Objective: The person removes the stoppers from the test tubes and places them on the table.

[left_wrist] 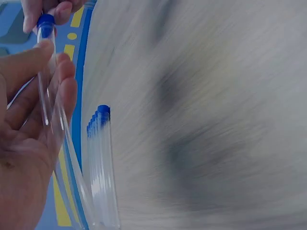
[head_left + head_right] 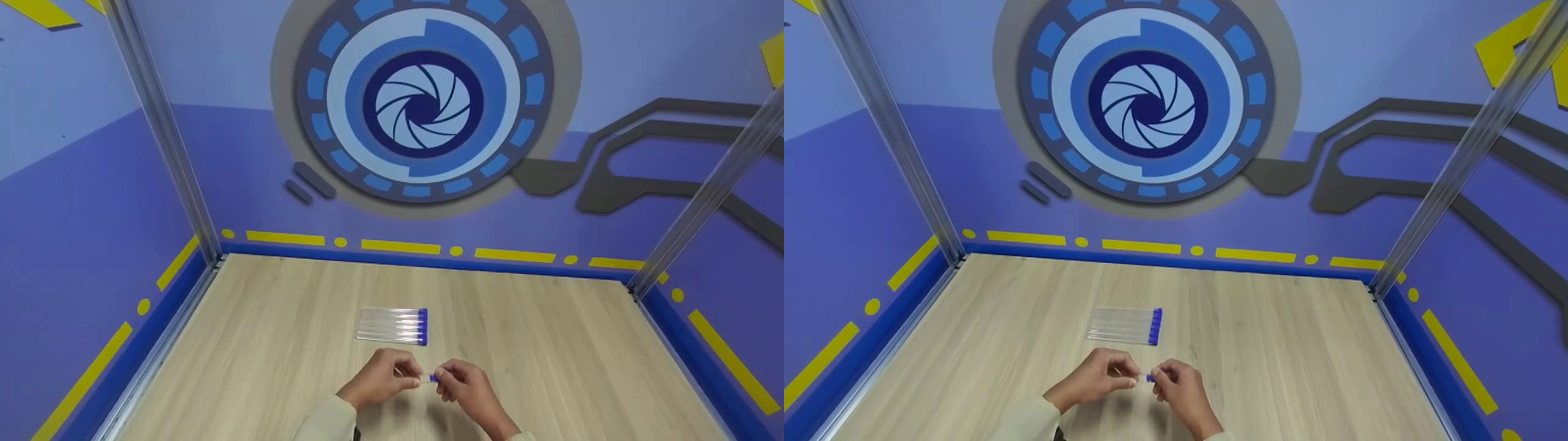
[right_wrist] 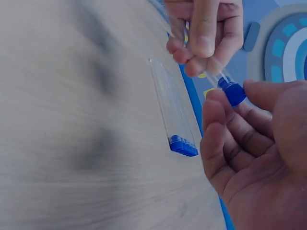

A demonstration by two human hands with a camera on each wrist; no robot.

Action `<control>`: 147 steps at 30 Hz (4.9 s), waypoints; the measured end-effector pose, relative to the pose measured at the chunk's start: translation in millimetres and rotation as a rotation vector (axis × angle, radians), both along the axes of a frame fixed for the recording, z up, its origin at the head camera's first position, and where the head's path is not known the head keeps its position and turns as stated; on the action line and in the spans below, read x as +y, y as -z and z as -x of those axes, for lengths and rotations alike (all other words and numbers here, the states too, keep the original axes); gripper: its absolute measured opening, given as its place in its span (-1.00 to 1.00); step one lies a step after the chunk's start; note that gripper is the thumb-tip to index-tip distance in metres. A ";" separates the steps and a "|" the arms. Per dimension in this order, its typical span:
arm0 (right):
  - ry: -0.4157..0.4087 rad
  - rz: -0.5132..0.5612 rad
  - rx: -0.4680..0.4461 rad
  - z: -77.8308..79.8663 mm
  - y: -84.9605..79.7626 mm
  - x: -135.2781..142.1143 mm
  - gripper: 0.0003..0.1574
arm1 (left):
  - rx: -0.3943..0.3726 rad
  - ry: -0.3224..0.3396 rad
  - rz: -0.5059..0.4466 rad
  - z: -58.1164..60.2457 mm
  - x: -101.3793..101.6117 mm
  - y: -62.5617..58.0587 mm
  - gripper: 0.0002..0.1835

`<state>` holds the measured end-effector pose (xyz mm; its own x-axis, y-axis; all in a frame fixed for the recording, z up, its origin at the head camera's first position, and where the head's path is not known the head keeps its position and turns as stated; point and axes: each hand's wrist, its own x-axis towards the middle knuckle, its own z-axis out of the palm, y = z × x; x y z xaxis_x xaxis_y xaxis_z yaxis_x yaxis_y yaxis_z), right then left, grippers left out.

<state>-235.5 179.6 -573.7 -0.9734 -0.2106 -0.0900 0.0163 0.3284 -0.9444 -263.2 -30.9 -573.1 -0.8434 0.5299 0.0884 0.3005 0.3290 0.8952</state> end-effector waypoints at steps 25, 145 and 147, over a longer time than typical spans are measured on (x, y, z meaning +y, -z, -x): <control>-0.075 -0.042 0.132 -4.9 -3.1 14.7 -0.72 | -0.184 0.122 -0.119 2.5 5.2 -4.9 -0.85; 0.115 -0.408 0.070 54.9 54.9 4.0 -0.70 | 0.372 -0.330 0.402 32.0 22.5 45.2 -0.93; 0.126 -0.402 0.064 54.8 54.6 4.2 -0.68 | 0.352 -0.340 0.400 33.0 22.7 43.9 -0.92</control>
<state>-290.3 183.8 -628.3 -0.9956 -0.0504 -0.0793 0.0252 0.6698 -0.7421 -296.2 -8.2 -617.0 -0.9269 0.2873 0.2416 0.3747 0.7468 0.5494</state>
